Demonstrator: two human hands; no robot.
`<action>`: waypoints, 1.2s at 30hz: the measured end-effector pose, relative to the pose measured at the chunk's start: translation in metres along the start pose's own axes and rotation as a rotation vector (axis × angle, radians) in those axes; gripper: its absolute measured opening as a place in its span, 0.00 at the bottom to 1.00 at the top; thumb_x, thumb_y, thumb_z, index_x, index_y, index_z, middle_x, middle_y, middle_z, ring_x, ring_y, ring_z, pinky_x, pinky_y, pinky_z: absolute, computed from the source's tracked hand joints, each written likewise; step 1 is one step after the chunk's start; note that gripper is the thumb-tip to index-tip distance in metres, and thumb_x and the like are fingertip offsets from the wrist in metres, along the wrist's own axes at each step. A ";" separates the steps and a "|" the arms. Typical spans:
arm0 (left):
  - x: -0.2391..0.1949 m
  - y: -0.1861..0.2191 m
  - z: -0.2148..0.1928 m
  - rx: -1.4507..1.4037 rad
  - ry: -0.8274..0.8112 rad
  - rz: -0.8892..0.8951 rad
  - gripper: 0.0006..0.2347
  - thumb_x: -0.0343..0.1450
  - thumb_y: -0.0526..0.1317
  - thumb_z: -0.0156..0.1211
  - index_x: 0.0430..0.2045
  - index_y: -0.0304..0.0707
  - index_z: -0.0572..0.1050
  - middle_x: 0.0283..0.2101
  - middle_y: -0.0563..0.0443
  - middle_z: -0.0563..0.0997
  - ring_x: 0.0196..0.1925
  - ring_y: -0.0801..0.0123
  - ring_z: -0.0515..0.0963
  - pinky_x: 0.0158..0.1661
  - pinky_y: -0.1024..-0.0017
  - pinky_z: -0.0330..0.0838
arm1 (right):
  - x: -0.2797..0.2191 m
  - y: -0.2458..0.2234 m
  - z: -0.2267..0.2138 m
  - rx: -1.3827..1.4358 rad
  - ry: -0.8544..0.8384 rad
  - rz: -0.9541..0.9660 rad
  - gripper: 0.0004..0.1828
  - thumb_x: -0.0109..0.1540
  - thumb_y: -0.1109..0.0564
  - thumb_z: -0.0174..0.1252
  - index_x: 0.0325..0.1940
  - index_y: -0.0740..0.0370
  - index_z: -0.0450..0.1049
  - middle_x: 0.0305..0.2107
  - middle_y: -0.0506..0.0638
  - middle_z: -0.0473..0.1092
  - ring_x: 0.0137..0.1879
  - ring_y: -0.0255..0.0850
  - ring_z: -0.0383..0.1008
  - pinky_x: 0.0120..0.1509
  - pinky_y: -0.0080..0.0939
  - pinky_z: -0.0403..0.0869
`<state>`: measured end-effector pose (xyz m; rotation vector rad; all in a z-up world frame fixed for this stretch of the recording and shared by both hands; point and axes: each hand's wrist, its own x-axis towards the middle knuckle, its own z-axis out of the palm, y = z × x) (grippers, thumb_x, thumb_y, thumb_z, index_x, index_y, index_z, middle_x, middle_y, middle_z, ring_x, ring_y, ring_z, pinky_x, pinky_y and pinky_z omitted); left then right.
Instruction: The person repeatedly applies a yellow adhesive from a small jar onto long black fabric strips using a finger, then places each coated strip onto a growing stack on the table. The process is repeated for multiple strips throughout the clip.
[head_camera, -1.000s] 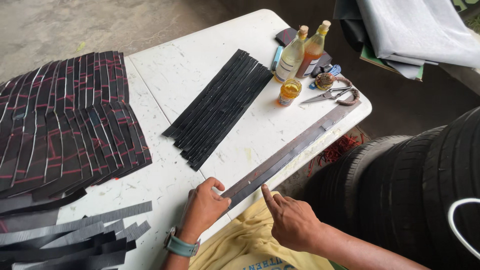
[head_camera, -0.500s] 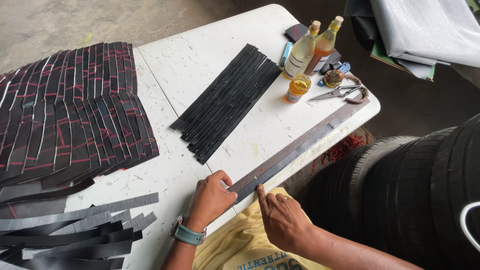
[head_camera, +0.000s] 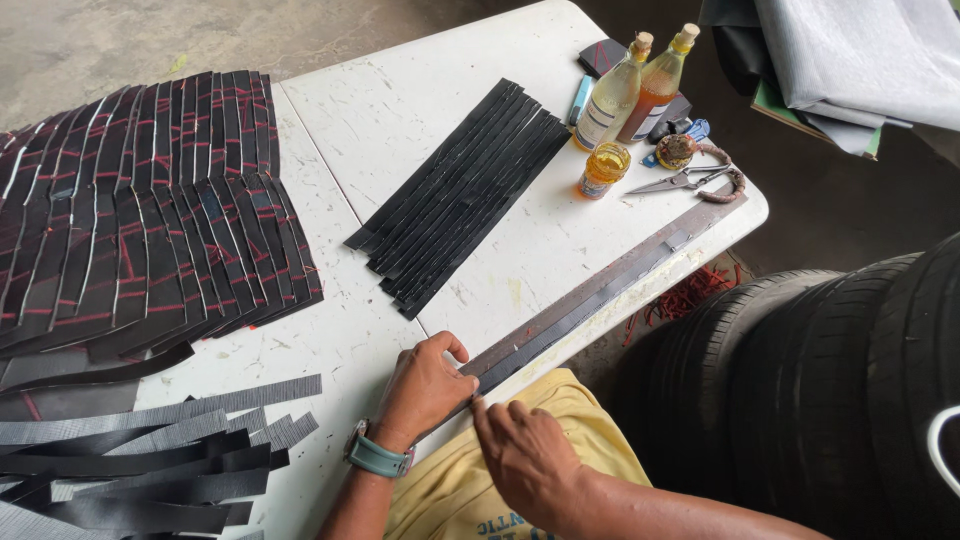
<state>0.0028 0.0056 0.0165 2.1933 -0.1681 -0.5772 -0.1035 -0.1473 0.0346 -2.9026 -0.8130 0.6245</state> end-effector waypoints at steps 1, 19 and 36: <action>0.002 -0.001 0.001 -0.007 -0.003 0.007 0.14 0.60 0.38 0.72 0.34 0.37 0.76 0.27 0.45 0.86 0.33 0.61 0.87 0.39 0.66 0.79 | -0.001 -0.001 0.003 0.017 0.059 -0.023 0.34 0.63 0.57 0.49 0.70 0.80 0.56 0.43 0.61 0.67 0.48 0.50 0.68 0.45 0.47 0.71; 0.054 -0.091 0.039 -0.262 -0.236 -0.308 0.17 0.63 0.36 0.76 0.41 0.31 0.75 0.21 0.37 0.88 0.24 0.67 0.86 0.36 0.69 0.77 | -0.054 0.099 0.018 0.418 0.310 0.075 0.38 0.57 0.60 0.60 0.73 0.60 0.62 0.44 0.54 0.72 0.53 0.47 0.70 0.65 0.54 0.65; 0.072 -0.168 0.072 -0.111 -0.238 -0.207 0.22 0.63 0.46 0.78 0.41 0.33 0.74 0.23 0.44 0.88 0.31 0.70 0.89 0.50 0.69 0.81 | -0.050 0.317 -0.054 0.433 0.744 0.797 0.42 0.60 0.63 0.56 0.77 0.51 0.50 0.41 0.55 0.81 0.43 0.53 0.82 0.52 0.49 0.78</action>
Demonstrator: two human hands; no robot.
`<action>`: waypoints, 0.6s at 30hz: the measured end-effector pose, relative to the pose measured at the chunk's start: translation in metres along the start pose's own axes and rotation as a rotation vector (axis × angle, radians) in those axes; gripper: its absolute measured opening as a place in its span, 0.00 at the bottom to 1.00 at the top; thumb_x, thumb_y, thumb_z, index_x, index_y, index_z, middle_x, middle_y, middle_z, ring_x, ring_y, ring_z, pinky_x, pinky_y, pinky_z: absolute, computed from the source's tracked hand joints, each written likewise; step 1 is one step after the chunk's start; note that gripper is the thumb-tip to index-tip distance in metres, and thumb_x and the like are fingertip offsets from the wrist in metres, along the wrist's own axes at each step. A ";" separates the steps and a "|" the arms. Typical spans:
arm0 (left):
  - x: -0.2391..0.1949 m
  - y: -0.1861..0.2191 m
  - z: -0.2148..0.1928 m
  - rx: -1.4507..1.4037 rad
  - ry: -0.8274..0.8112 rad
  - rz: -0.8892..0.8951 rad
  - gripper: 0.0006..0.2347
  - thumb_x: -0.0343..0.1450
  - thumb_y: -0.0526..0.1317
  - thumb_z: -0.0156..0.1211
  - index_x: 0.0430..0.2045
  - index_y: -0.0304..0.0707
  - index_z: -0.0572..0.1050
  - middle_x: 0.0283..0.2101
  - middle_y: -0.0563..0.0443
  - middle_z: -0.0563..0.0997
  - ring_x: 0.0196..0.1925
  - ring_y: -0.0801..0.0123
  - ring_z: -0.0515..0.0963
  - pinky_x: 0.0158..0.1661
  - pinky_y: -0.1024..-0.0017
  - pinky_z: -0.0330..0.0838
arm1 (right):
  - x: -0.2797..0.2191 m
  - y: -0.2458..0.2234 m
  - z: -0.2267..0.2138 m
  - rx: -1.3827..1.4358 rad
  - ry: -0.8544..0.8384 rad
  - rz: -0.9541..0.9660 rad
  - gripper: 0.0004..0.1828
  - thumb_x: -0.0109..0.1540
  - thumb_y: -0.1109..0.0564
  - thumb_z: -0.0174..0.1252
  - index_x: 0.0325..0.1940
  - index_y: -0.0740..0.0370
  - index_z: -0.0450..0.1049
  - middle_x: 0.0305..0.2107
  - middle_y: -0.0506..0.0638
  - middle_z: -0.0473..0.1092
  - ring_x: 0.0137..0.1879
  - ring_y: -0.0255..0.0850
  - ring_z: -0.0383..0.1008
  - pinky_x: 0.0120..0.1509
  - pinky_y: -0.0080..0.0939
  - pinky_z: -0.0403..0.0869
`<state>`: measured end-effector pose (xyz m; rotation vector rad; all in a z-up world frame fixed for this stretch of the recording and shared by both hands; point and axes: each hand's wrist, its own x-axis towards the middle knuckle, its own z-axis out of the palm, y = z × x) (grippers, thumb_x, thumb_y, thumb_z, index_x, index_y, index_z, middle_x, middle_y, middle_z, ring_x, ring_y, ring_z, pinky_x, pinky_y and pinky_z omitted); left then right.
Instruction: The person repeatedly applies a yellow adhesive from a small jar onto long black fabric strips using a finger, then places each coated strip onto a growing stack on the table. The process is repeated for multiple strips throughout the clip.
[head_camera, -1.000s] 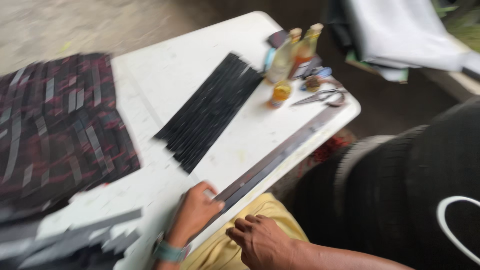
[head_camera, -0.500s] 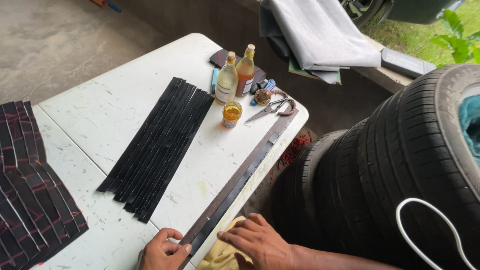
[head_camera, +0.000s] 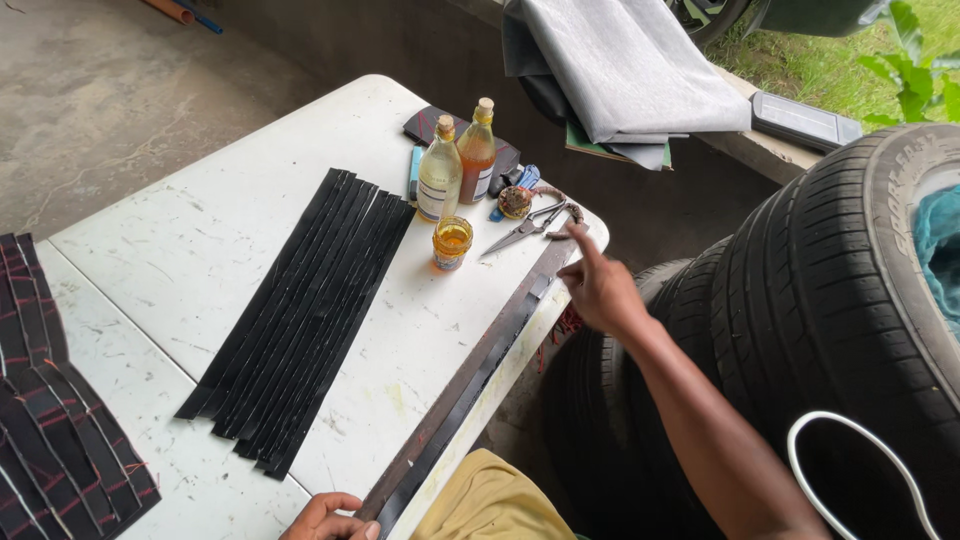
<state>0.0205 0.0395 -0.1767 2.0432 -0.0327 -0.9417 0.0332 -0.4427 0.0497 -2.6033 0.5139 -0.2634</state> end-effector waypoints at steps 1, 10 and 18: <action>0.006 -0.008 0.005 0.036 0.032 0.035 0.22 0.62 0.47 0.79 0.40 0.32 0.75 0.23 0.44 0.88 0.30 0.70 0.90 0.50 0.69 0.82 | 0.012 0.008 -0.001 -0.030 -0.032 0.023 0.44 0.60 0.63 0.56 0.78 0.51 0.47 0.41 0.55 0.81 0.44 0.54 0.82 0.52 0.49 0.78; 0.027 -0.048 0.013 0.098 0.057 0.109 0.21 0.63 0.49 0.77 0.40 0.32 0.78 0.24 0.47 0.86 0.33 0.70 0.91 0.54 0.71 0.79 | 0.037 0.016 0.045 -0.388 -0.147 0.020 0.51 0.61 0.55 0.61 0.82 0.54 0.40 0.31 0.60 0.78 0.37 0.60 0.79 0.49 0.58 0.74; 0.034 -0.053 0.007 0.103 -0.073 0.252 0.19 0.64 0.48 0.75 0.41 0.35 0.79 0.31 0.49 0.87 0.39 0.72 0.90 0.54 0.70 0.78 | 0.049 0.000 0.047 -0.408 -0.141 0.124 0.53 0.55 0.62 0.62 0.81 0.50 0.45 0.31 0.62 0.77 0.39 0.59 0.79 0.49 0.57 0.76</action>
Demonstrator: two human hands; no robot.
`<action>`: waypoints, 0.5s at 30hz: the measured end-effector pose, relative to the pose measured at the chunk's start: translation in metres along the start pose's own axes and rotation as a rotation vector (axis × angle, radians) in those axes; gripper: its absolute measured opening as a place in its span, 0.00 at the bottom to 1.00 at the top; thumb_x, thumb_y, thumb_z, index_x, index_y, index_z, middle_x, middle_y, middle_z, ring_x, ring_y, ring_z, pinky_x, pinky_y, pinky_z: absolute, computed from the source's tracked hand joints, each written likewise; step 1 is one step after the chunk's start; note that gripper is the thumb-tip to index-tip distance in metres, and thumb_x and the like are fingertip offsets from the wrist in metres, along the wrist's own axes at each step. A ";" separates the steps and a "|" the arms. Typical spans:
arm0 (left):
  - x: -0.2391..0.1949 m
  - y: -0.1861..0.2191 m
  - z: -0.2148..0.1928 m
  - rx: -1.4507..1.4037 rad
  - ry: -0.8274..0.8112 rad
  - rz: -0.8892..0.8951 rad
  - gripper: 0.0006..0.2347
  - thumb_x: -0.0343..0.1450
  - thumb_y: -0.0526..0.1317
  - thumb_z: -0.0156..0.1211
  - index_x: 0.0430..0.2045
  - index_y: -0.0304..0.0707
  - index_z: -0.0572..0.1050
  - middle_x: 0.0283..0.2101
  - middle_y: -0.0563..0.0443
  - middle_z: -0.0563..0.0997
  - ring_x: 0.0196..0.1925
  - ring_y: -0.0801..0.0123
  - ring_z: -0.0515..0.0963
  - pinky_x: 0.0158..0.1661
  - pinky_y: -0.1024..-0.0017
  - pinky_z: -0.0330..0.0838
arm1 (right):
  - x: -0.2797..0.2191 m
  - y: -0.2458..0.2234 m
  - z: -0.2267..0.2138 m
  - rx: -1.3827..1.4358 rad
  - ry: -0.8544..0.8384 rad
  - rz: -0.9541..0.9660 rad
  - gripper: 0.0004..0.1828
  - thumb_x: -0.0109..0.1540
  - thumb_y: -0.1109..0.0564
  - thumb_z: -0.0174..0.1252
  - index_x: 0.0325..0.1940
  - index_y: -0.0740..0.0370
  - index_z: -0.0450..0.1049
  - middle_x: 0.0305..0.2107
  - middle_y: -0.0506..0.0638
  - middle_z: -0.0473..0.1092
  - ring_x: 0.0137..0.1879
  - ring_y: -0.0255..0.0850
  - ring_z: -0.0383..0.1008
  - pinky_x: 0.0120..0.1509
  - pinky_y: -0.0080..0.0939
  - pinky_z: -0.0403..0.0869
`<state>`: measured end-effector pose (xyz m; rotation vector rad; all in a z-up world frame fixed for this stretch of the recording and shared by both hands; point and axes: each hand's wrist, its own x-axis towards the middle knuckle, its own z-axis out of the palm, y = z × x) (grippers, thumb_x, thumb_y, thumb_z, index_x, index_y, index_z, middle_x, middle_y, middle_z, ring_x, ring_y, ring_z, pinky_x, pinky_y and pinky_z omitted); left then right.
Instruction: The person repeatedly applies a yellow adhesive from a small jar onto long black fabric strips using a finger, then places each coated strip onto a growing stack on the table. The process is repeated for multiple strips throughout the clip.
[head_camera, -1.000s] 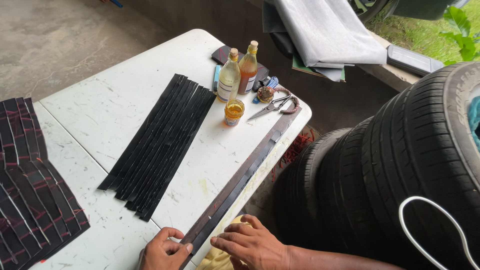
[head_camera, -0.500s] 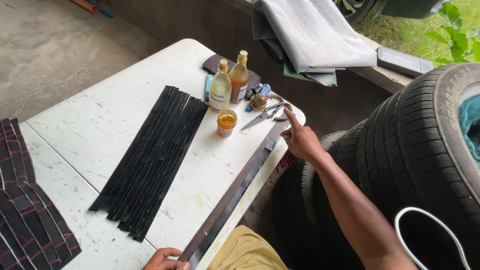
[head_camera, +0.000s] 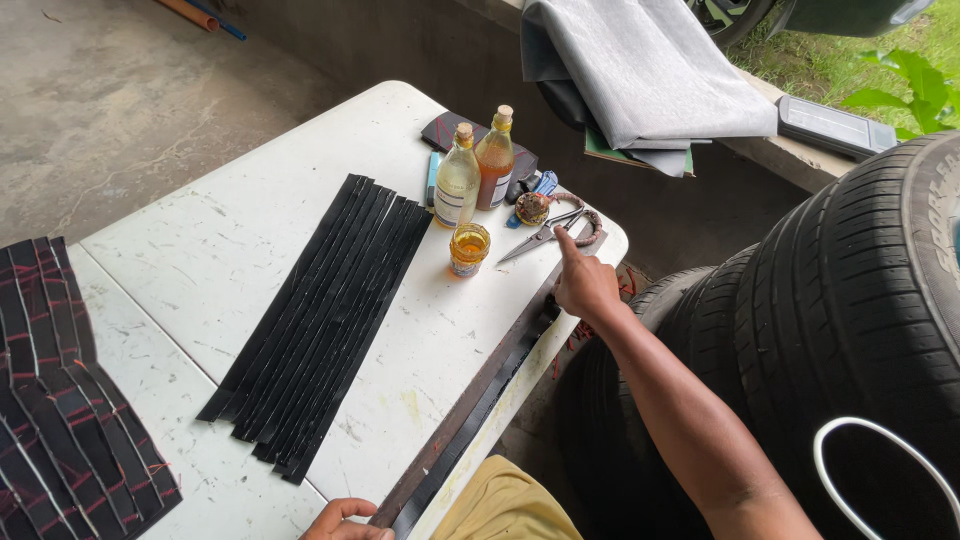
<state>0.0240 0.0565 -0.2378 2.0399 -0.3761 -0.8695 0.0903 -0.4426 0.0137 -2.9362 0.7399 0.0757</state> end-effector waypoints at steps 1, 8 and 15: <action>-0.001 -0.003 0.002 0.002 0.005 -0.149 0.20 0.64 0.48 0.77 0.42 0.36 0.78 0.28 0.48 0.88 0.39 0.72 0.91 0.55 0.72 0.80 | -0.001 0.000 -0.004 0.097 -0.020 0.017 0.53 0.55 0.62 0.64 0.80 0.49 0.46 0.32 0.61 0.77 0.41 0.57 0.80 0.50 0.55 0.76; 0.005 -0.004 -0.009 -0.156 -0.106 0.016 0.15 0.63 0.39 0.72 0.40 0.39 0.75 0.32 0.44 0.88 0.39 0.70 0.89 0.50 0.70 0.79 | -0.015 0.007 -0.074 0.622 -0.027 0.053 0.50 0.57 0.62 0.68 0.78 0.49 0.49 0.40 0.58 0.80 0.47 0.43 0.81 0.52 0.43 0.78; -0.009 -0.021 -0.027 -0.537 -0.044 -0.119 0.13 0.66 0.32 0.68 0.40 0.34 0.71 0.30 0.42 0.88 0.36 0.67 0.87 0.47 0.70 0.80 | -0.036 -0.051 -0.158 0.827 0.117 -0.187 0.45 0.57 0.63 0.67 0.76 0.54 0.54 0.39 0.58 0.79 0.48 0.39 0.80 0.52 0.39 0.78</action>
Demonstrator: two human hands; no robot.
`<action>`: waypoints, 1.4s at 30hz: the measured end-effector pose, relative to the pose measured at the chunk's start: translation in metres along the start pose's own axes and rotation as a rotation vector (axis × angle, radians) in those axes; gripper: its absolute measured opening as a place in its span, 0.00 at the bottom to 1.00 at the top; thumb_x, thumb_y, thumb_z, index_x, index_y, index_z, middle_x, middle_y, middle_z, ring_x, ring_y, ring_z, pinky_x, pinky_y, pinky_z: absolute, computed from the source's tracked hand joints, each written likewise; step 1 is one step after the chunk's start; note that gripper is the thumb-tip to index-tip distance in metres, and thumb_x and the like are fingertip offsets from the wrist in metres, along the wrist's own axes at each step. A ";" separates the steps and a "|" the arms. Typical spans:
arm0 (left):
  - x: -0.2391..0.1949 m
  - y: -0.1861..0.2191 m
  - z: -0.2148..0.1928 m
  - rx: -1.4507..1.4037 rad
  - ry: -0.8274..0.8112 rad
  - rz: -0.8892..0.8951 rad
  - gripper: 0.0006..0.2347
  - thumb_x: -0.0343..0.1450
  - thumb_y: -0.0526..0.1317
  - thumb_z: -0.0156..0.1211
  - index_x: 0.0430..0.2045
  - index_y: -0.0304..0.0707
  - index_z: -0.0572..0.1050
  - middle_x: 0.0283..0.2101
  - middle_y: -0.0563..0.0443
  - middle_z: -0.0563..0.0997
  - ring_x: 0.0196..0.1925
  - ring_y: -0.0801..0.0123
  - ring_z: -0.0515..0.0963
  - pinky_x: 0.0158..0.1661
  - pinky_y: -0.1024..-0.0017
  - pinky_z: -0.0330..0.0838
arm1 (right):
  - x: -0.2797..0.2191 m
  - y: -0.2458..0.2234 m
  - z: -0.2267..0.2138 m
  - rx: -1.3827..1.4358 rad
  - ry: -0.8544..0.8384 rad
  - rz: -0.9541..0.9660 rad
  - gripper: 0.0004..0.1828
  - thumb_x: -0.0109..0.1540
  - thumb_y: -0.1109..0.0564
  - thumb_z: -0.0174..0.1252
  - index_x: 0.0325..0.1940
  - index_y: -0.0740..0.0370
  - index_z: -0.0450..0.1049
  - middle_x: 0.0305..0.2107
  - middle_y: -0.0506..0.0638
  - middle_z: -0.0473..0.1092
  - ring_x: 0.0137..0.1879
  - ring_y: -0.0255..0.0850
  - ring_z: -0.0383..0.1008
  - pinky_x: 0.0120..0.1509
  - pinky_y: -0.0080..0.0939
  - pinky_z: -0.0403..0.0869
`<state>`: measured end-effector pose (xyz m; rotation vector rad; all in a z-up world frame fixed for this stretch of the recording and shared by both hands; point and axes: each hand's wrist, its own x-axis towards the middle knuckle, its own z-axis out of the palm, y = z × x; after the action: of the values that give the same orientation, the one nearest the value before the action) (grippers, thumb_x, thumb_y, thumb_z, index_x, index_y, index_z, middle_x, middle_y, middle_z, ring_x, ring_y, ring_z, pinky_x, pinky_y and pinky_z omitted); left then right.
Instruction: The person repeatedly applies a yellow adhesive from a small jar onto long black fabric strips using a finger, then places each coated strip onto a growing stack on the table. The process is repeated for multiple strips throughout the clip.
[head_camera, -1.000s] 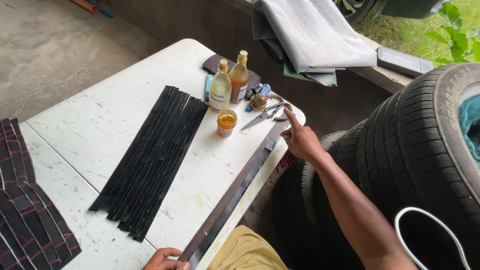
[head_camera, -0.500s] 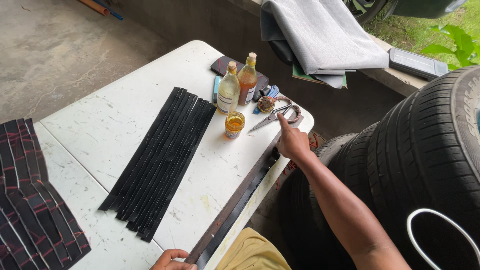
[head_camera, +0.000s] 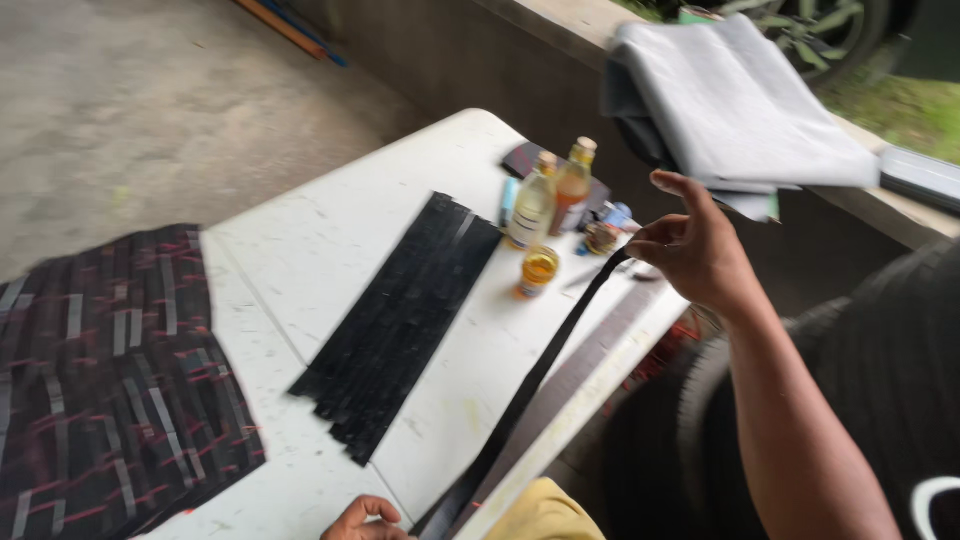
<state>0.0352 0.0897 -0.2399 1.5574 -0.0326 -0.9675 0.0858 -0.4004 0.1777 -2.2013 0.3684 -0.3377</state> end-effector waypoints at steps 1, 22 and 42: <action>-0.004 -0.001 -0.015 -0.047 -0.102 0.033 0.11 0.67 0.34 0.64 0.41 0.36 0.72 0.30 0.48 0.90 0.38 0.70 0.88 0.49 0.72 0.81 | 0.001 -0.012 0.003 -0.020 0.023 0.002 0.45 0.57 0.63 0.67 0.75 0.54 0.54 0.40 0.57 0.79 0.48 0.39 0.80 0.52 0.39 0.77; -0.083 0.303 -0.047 0.645 0.862 -0.168 0.16 0.66 0.40 0.67 0.46 0.39 0.73 0.29 0.50 0.89 0.34 0.63 0.89 0.48 0.67 0.78 | 0.244 0.009 0.270 -0.258 -0.118 -0.197 0.28 0.59 0.63 0.64 0.63 0.61 0.66 0.33 0.55 0.80 0.44 0.50 0.82 0.49 0.49 0.76; -0.033 0.309 -0.057 0.940 0.877 -0.071 0.14 0.67 0.38 0.65 0.45 0.39 0.71 0.18 0.47 0.84 0.28 0.59 0.84 0.53 0.63 0.68 | 0.281 0.042 0.315 -0.410 -0.227 -0.110 0.32 0.59 0.63 0.65 0.67 0.59 0.65 0.36 0.53 0.80 0.45 0.47 0.82 0.48 0.46 0.76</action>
<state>0.1986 0.0733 0.0305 2.7577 0.2148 -0.2070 0.4529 -0.3056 -0.0128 -2.6365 0.2034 -0.0705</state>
